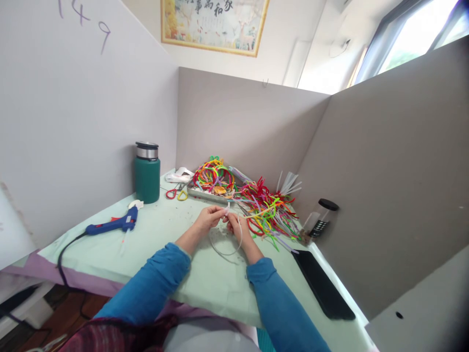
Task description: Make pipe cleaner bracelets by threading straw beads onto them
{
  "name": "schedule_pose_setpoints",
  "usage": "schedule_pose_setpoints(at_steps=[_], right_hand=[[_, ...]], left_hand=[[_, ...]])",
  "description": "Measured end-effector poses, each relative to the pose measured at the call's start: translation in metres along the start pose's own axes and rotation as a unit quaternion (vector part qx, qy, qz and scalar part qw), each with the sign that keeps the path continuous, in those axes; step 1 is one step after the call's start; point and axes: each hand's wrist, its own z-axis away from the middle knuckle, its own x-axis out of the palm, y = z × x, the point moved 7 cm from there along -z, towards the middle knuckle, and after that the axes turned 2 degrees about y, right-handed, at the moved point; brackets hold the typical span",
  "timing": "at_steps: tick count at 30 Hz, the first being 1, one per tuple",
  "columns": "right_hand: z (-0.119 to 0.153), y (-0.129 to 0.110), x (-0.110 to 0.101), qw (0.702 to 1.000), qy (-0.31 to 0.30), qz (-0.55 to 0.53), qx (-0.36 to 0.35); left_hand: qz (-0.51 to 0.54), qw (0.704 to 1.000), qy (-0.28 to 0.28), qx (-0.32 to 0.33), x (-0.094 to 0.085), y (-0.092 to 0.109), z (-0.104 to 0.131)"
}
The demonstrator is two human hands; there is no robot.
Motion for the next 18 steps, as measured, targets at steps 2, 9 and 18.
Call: schedule_pose_setpoints(at_steps=[2, 9, 18], right_hand=[[0.0, -0.002, -0.001, 0.999, 0.001, -0.033, 0.003], [-0.003, 0.0, -0.005, 0.991, 0.021, -0.128, 0.022], [-0.002, 0.001, -0.006, 0.991, 0.034, -0.12, 0.037]], left_hand=[[-0.006, 1.0, -0.012, -0.002, 0.002, 0.0, 0.001], [-0.03, 0.999, 0.008, -0.021, -0.001, -0.004, -0.001], [-0.044, 0.995, 0.075, -0.057, -0.015, -0.017, -0.005]])
